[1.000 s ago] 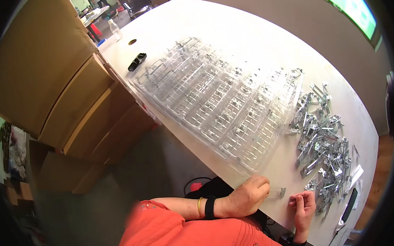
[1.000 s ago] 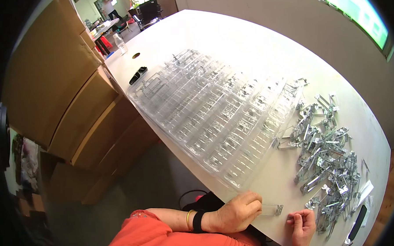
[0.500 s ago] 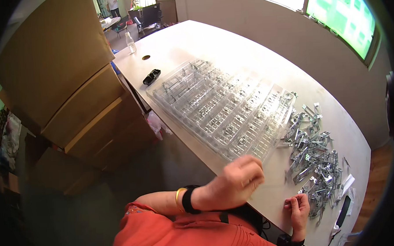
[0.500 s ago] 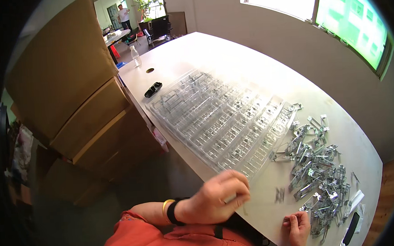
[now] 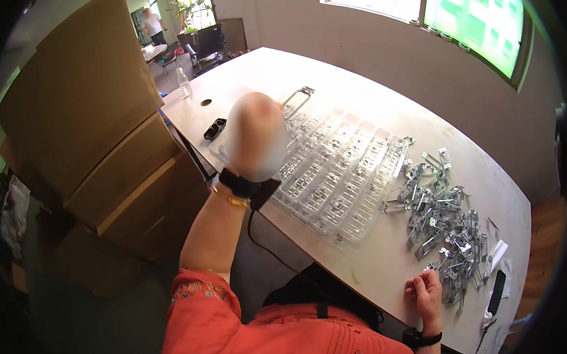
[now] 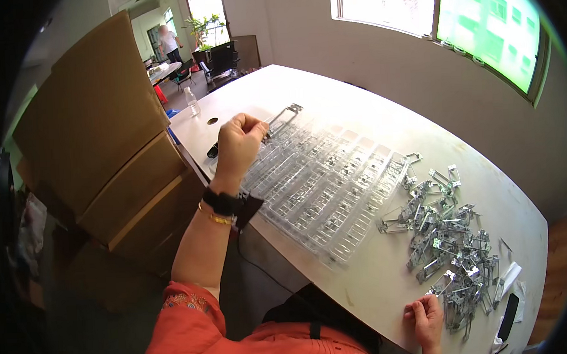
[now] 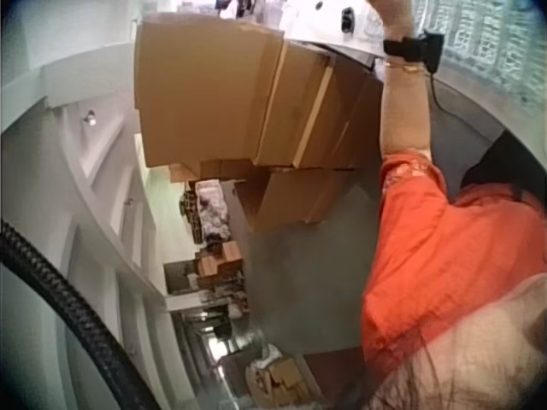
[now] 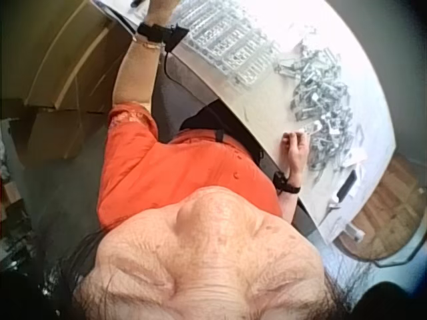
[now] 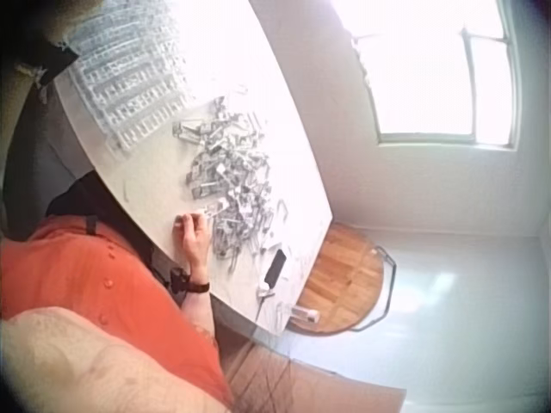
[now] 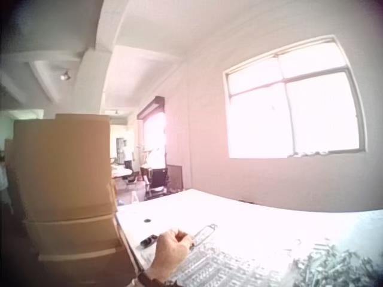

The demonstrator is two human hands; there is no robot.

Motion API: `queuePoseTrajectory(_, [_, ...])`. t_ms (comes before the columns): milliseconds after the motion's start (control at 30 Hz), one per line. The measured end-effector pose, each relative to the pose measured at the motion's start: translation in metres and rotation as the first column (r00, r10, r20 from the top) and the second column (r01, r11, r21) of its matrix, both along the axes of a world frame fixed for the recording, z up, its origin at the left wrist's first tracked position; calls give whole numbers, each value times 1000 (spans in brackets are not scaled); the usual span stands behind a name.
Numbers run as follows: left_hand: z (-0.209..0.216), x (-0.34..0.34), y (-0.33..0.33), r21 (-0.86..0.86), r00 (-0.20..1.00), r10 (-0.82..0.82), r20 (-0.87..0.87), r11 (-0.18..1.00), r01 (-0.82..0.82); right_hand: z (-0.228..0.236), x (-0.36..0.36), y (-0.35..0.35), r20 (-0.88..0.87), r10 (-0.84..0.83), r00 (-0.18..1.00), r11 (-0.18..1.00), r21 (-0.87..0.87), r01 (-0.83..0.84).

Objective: The person assembles small metal hardware pieces by hand, inserting a thin metal rod into two bracket-like components and placing the assembled units into a clear plastic organizer tray. The person repeatedly picks up parts from a pile on the table, aligns them, and inserts the rod before moving the finished assembly into the tray.

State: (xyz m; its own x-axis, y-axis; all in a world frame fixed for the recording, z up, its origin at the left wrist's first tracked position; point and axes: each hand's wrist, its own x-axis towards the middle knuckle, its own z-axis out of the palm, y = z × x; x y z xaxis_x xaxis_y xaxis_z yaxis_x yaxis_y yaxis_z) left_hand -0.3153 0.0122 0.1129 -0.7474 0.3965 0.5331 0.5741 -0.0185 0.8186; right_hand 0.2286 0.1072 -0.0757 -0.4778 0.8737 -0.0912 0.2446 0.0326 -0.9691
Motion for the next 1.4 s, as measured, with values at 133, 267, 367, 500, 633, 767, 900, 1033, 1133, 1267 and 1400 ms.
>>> queuePoseTrajectory(133, [-16, -55, 34, -57, 994, 84, -72, 994, -88, 2, -2, -1, -23, 0, 1000, 1000, -7, -1])
queuePoseTrajectory(267, [-26, -86, 55, -251, 979, 133, -154, 953, -169, 1, 1, 0, -7, -5, 1000, 1000, -25, 5])
queuePoseTrajectory(367, [-34, -96, 67, -324, 969, 153, -195, 922, -211, 6, -1, -2, 18, -15, 1000, 999, -31, 15])
queuePoseTrajectory(500, [-43, -113, 75, -396, 954, 174, -245, 880, -263, 4, -1, 0, 17, -8, 1000, 999, -39, 9])
queuePoseTrajectory(633, [-49, -114, 88, -460, 957, 180, -227, 847, -268, 7, 1, 0, 22, -5, 1000, 999, -39, 6])
queuePoseTrajectory(767, [-55, -119, 96, -486, 957, 189, -219, 829, -275, -1, 1, 3, 13, -46, 999, 997, -63, 47])
queuePoseTrajectory(900, [-70, -147, 87, -483, 970, 194, -144, 842, -240, 0, -1, 7, 16, 57, 998, 998, 10, -57])
queuePoseTrajectory(1033, [-69, -131, 112, -493, 940, 229, -254, 805, -330, 0, 3, 5, 20, -2, 1000, 998, -67, 3])
queuePoseTrajectory(1133, [-63, -120, 109, -513, 962, 199, -188, 815, -269, 22, -5, -2, 45, 11, 999, 990, -140, -4])
queuePoseTrajectory(1267, [-60, -116, 107, -499, 968, 177, -178, 832, -244, 22, -8, -2, 29, 1, 1000, 988, -157, 4])
queuePoseTrajectory(1400, [-59, -124, 107, -462, 969, 175, -173, 855, -236, 4, 0, 6, 35, -10, 999, 993, -117, 14])
